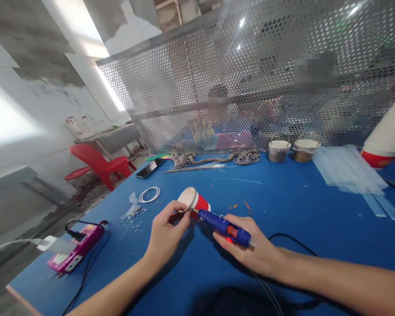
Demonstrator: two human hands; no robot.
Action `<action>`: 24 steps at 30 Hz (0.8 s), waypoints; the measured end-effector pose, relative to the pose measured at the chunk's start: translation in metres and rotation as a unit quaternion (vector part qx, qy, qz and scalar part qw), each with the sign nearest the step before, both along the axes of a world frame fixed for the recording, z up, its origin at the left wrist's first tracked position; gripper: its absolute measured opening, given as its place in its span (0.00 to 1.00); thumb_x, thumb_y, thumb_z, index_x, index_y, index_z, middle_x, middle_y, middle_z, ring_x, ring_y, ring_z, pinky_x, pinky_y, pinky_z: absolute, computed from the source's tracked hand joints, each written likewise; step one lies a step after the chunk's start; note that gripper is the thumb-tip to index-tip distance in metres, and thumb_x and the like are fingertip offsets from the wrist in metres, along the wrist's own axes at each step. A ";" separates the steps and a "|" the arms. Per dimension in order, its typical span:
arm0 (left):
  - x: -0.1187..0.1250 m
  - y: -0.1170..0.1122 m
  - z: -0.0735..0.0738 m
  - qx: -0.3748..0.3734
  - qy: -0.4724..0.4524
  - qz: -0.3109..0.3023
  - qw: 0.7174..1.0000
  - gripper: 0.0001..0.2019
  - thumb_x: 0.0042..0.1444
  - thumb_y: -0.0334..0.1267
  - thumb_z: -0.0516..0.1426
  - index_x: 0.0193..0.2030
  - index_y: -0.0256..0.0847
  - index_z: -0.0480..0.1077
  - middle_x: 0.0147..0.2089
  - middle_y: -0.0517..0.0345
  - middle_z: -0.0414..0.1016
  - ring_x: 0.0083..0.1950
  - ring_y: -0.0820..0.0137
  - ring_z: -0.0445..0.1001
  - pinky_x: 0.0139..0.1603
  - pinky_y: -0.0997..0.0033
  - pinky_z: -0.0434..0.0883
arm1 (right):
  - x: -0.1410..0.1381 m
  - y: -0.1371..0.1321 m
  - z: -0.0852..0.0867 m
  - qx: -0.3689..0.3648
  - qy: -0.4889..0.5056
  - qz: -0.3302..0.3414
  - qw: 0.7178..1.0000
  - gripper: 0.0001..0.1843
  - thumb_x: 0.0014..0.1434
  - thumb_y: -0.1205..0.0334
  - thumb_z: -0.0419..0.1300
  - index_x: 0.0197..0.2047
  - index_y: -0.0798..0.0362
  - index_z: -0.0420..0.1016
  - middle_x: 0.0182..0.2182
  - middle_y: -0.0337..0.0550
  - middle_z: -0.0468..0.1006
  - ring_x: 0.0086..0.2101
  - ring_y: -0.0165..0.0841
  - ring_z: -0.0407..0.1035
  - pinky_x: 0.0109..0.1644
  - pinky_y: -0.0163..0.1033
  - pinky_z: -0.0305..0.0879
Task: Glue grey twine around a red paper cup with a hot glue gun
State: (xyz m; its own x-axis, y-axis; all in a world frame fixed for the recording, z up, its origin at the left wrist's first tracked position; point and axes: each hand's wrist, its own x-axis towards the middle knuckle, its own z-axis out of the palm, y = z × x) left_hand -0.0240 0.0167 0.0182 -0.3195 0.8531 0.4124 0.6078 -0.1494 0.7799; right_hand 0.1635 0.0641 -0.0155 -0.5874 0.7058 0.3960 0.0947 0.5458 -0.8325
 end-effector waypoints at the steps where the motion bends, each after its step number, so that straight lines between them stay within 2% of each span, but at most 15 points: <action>1: 0.000 0.000 0.000 0.000 0.000 0.000 1.000 0.03 0.49 0.35 0.57 0.27 0.39 0.70 0.24 0.64 0.71 0.25 0.74 0.70 0.28 0.77 0.68 | 0.000 0.001 0.000 0.004 0.000 -0.005 1.000 0.11 0.58 0.57 0.57 0.27 0.54 0.67 0.20 0.35 0.65 0.21 0.26 0.56 0.27 0.34 0.57; 9: 0.001 0.000 0.000 -0.003 0.003 -0.010 1.000 0.03 0.48 0.35 0.57 0.27 0.39 0.70 0.24 0.64 0.71 0.25 0.75 0.69 0.28 0.78 0.68 | 0.001 0.000 -0.001 0.038 0.004 0.003 0.999 0.10 0.58 0.59 0.56 0.27 0.53 0.66 0.20 0.36 0.66 0.21 0.26 0.56 0.27 0.33 0.57; 14: -0.001 0.000 0.000 -0.006 0.005 -0.017 1.000 0.04 0.50 0.35 0.57 0.27 0.39 0.70 0.24 0.63 0.71 0.26 0.74 0.70 0.29 0.77 0.69 | 0.001 0.002 0.001 0.045 -0.001 -0.017 0.999 0.11 0.58 0.59 0.56 0.26 0.53 0.66 0.20 0.36 0.66 0.21 0.27 0.57 0.25 0.32 0.56; 19: -0.001 -0.001 0.000 -0.008 0.002 -0.033 0.999 0.04 0.50 0.34 0.57 0.27 0.39 0.70 0.25 0.63 0.71 0.26 0.75 0.70 0.28 0.77 0.68 | 0.001 0.002 0.000 0.062 -0.004 0.000 0.998 0.09 0.57 0.60 0.56 0.26 0.52 0.66 0.21 0.36 0.68 0.21 0.27 0.59 0.27 0.33 0.57; 24: -0.004 -0.001 0.000 -0.001 0.015 -0.052 0.999 0.05 0.52 0.34 0.55 0.29 0.39 0.72 0.26 0.62 0.72 0.27 0.74 0.70 0.29 0.77 0.68 | 0.002 0.006 0.002 0.017 -0.001 -0.015 1.000 0.12 0.57 0.58 0.56 0.24 0.52 0.62 0.19 0.34 0.63 0.20 0.27 0.55 0.25 0.33 0.54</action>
State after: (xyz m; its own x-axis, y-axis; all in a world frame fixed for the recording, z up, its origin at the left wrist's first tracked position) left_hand -0.0277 0.0161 0.0182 -0.2162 0.8823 0.4182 0.6122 -0.2112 0.7620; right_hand 0.1656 0.0698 -0.0131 -0.5668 0.7094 0.4189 0.1131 0.5707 -0.8134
